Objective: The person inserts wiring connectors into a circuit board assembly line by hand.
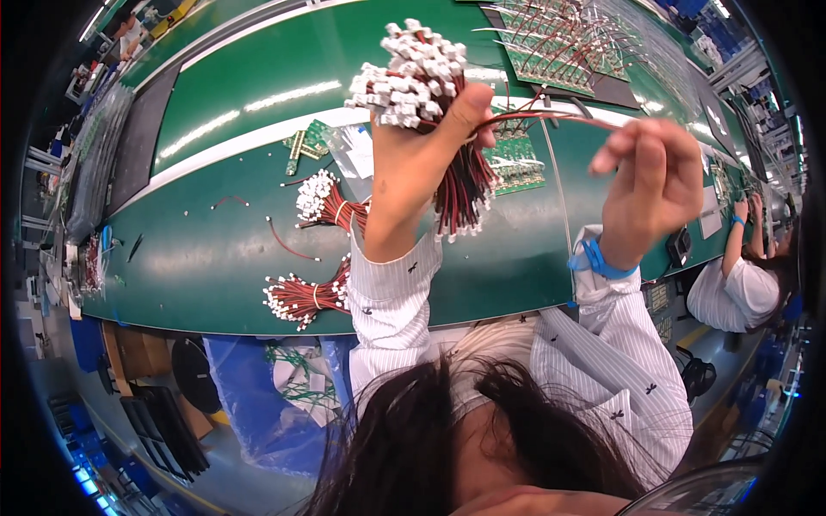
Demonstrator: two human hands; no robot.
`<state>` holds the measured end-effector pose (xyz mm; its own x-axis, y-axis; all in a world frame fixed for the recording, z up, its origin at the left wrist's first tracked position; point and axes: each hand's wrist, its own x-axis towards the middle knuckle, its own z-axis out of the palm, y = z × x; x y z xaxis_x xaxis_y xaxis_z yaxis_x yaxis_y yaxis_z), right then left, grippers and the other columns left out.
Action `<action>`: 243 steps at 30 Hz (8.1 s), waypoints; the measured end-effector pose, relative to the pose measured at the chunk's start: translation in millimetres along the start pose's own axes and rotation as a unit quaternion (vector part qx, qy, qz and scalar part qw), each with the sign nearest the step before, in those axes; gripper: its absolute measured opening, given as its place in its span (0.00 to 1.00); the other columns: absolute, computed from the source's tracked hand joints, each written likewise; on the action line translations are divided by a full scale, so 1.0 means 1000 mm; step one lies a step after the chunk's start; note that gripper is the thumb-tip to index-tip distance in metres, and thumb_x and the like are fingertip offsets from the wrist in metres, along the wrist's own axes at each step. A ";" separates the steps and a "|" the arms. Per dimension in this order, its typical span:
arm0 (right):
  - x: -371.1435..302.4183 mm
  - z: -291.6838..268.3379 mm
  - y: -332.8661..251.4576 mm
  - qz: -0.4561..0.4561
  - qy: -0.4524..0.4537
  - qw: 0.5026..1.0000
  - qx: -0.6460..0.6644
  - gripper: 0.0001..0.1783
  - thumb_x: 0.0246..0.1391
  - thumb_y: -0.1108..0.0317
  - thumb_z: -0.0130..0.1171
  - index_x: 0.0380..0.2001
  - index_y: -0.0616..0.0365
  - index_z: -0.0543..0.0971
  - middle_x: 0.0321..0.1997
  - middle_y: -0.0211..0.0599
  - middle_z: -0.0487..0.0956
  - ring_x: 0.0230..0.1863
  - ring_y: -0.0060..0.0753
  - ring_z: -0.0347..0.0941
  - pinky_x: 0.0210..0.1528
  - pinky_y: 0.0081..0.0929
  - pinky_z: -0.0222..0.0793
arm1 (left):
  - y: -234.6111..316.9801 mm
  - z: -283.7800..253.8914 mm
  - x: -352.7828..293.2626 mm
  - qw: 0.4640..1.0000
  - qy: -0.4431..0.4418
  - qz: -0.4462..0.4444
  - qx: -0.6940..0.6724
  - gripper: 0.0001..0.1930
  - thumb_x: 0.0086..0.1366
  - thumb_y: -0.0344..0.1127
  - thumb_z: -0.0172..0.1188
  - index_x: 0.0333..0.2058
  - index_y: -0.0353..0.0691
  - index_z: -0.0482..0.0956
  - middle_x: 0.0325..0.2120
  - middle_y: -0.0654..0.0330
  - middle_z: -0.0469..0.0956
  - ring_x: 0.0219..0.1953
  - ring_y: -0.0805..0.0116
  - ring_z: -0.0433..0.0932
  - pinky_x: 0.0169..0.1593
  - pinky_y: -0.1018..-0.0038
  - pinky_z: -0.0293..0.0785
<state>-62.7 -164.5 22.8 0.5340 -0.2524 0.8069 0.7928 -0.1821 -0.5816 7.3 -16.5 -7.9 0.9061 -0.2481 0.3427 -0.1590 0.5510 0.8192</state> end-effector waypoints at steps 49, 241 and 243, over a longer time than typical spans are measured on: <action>-0.077 -0.023 0.021 0.315 -0.264 0.910 -0.057 0.06 0.43 0.79 0.53 0.29 0.66 0.72 0.24 0.35 0.74 0.25 0.22 0.71 0.29 0.17 0.67 | 0.005 0.001 -0.003 0.998 0.004 0.059 -0.039 0.07 0.53 0.27 0.50 0.31 0.38 0.61 0.11 0.64 0.61 0.11 0.73 0.62 0.18 0.79 0.59; -0.018 -0.022 0.018 0.178 -0.018 0.971 0.157 0.10 0.54 0.69 0.43 0.32 0.68 0.66 0.24 0.45 0.73 0.24 0.34 0.73 0.27 0.26 0.73 | -0.014 0.000 0.008 0.986 0.064 -0.029 -0.152 0.06 0.56 0.30 0.51 0.23 0.35 0.67 0.17 0.59 0.69 0.16 0.74 0.65 0.20 0.79 0.62; -0.022 -0.023 0.017 0.169 -0.021 0.973 0.156 0.09 0.54 0.70 0.43 0.32 0.68 0.66 0.24 0.45 0.73 0.24 0.34 0.73 0.26 0.27 0.73 | -0.012 0.000 0.007 0.988 0.064 -0.032 -0.139 0.06 0.56 0.30 0.51 0.24 0.35 0.66 0.17 0.59 0.68 0.17 0.74 0.63 0.20 0.79 0.60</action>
<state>-67.2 -183.7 -7.0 0.7862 -0.2082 0.5818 0.6167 0.2041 -0.7603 15.2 -25.3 -15.4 0.9556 -0.1976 0.2187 -0.0015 0.7389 0.6738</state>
